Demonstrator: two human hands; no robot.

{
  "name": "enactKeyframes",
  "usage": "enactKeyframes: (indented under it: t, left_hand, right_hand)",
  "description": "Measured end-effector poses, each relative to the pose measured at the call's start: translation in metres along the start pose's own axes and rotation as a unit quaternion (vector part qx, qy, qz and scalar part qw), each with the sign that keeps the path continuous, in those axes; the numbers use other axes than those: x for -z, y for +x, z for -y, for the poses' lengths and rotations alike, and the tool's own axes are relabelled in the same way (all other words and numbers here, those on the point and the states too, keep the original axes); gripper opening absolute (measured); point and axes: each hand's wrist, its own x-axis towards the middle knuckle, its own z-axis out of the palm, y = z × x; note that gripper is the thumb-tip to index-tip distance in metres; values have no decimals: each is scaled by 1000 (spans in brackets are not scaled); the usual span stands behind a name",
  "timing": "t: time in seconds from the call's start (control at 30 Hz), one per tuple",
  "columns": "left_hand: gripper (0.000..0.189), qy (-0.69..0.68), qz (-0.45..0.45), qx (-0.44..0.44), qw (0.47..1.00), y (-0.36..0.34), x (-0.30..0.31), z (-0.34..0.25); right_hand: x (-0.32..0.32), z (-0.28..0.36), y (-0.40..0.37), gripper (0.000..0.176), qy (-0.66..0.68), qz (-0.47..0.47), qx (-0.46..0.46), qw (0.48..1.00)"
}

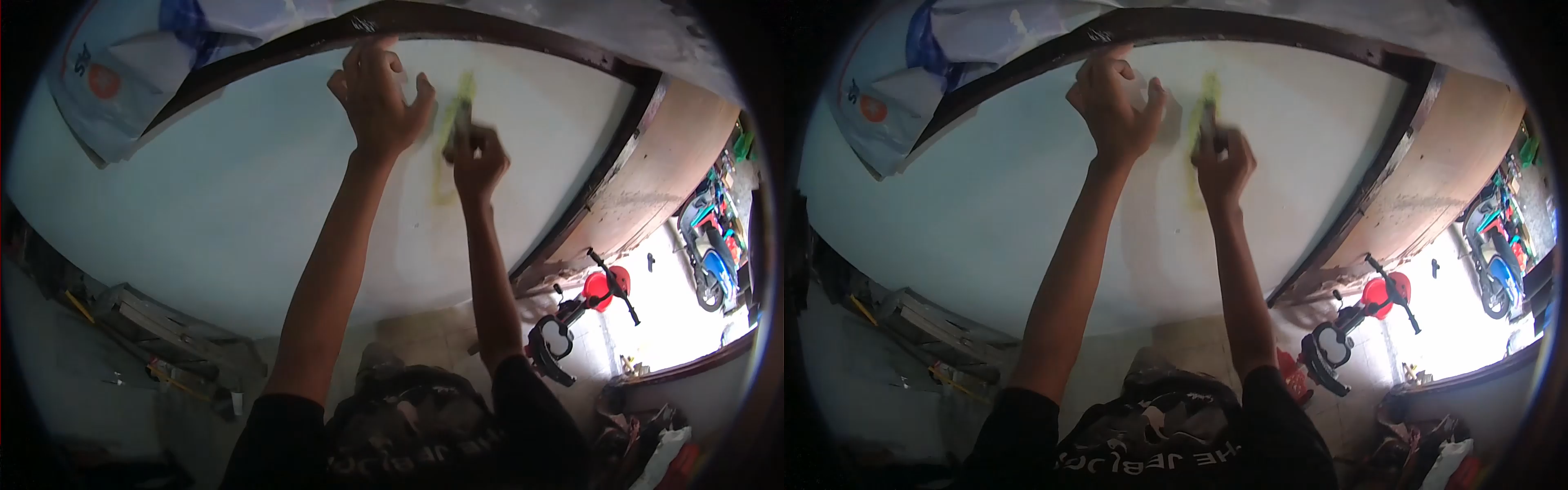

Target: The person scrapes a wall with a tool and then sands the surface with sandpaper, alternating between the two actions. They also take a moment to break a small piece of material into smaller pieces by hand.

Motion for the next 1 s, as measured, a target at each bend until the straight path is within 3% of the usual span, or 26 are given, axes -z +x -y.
enactKeyframes:
  t: [0.07,0.17,0.2,0.27,0.33,0.4,0.47,0.57,0.67,0.8,0.9,1.0]
  left_hand:
    - [52,-5,0,0,1000,0,-1,-2]
    - [49,-6,-3,-6,1000,2,1,-1]
    - [47,-7,1,-8,1000,2,3,0]
    - [48,-4,4,1,1000,0,4,0]
    - [49,-1,8,21,1000,0,5,-2]
    - [46,4,11,31,999,-2,5,-1]
    - [38,-1,15,41,999,-1,4,-3]
    - [37,3,-15,21,1000,-1,-2,0]
    - [35,10,-33,3,999,-3,-8,4]
    - [38,16,-32,-30,999,-3,-6,12]
    - [41,5,-25,-35,999,-4,-3,14]
    - [42,7,-35,-38,999,-5,-3,15]
  right_hand:
    - [-7,43,40,19,0,-65,24,998]
    - [-21,42,63,19,34,-66,20,997]
    - [-25,28,55,17,-7,-124,77,989]
    - [-17,-15,19,14,7,-69,22,997]
    - [-1,-34,-34,13,-31,-50,67,996]
    - [20,-67,-98,18,-79,44,42,995]
    - [37,-106,-153,19,-69,116,-77,988]
    - [39,-87,-132,19,-121,65,-136,981]
    - [18,-36,-41,20,-42,-54,-29,997]
    - [1,36,46,17,-13,-128,80,988]
    - [-8,16,36,22,-25,-155,122,980]
    - [16,-13,-8,15,-45,-83,27,995]
